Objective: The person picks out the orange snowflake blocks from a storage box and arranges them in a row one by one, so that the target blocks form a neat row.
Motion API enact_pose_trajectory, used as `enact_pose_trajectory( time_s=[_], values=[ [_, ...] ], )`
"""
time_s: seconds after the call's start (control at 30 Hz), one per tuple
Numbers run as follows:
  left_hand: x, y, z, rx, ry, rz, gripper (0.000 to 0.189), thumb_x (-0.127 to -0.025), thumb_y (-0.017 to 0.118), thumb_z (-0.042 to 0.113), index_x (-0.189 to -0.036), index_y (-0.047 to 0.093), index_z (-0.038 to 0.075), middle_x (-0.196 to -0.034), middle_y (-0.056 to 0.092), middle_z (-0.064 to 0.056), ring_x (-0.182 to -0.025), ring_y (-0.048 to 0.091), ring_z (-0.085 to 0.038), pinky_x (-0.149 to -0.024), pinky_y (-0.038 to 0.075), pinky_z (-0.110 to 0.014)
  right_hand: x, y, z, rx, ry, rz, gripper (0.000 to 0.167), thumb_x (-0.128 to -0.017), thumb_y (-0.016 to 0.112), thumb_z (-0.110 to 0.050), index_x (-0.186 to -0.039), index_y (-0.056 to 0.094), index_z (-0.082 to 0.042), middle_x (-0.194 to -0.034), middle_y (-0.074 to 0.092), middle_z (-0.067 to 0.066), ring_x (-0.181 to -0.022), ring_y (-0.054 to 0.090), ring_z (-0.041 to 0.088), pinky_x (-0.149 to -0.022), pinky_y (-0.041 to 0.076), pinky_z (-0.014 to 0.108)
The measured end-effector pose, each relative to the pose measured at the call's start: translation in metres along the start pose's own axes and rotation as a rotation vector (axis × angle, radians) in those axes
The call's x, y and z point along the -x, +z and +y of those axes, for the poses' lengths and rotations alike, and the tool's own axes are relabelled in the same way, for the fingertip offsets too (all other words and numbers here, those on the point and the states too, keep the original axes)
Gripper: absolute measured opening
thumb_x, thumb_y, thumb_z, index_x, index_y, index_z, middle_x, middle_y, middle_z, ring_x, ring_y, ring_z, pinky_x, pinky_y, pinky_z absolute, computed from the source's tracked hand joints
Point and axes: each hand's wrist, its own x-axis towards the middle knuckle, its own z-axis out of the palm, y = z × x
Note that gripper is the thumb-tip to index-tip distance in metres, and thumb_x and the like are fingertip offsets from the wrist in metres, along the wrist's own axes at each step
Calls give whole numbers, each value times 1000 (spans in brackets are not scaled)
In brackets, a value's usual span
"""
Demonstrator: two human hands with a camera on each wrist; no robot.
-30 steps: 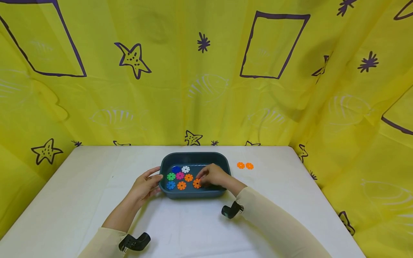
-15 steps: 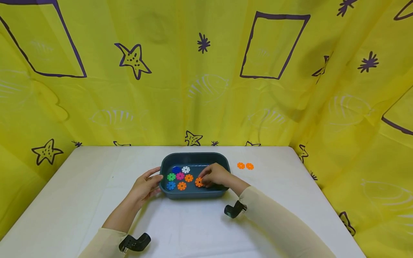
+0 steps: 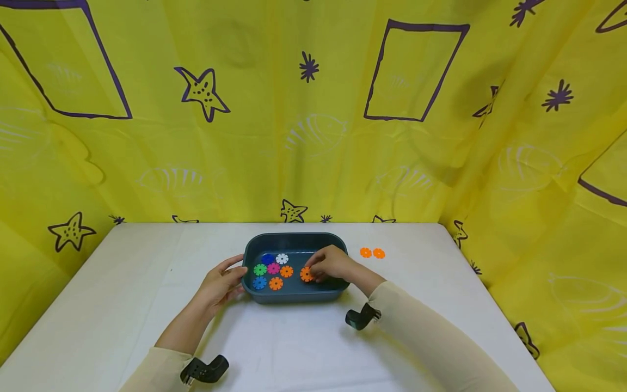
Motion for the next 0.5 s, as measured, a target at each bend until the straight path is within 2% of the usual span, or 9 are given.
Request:
enact_pose_trajectory(
  time_s=[0.23, 0.5],
  values=[
    [0, -1, 0, 9, 1, -7, 52, -99, 58, 13, -148, 40, 7, -99, 64, -1, -76, 63, -8, -65, 55, -19, 4, -5, -2, -3, -24, -21, 19, -85, 66, 1, -103, 73, 3, -91, 71, 9, -70, 67, 16, -71, 60, 33],
    [0, 0, 1, 7, -2, -4, 52, -99, 59, 14, -147, 41, 8, -100, 63, -2, -75, 63, -8, -66, 56, -19, 8, -9, -7, 0, 4, -11, 19, -87, 66, 0, -105, 72, 2, -88, 70, 8, -72, 67, 17, -72, 60, 32]
  ],
)
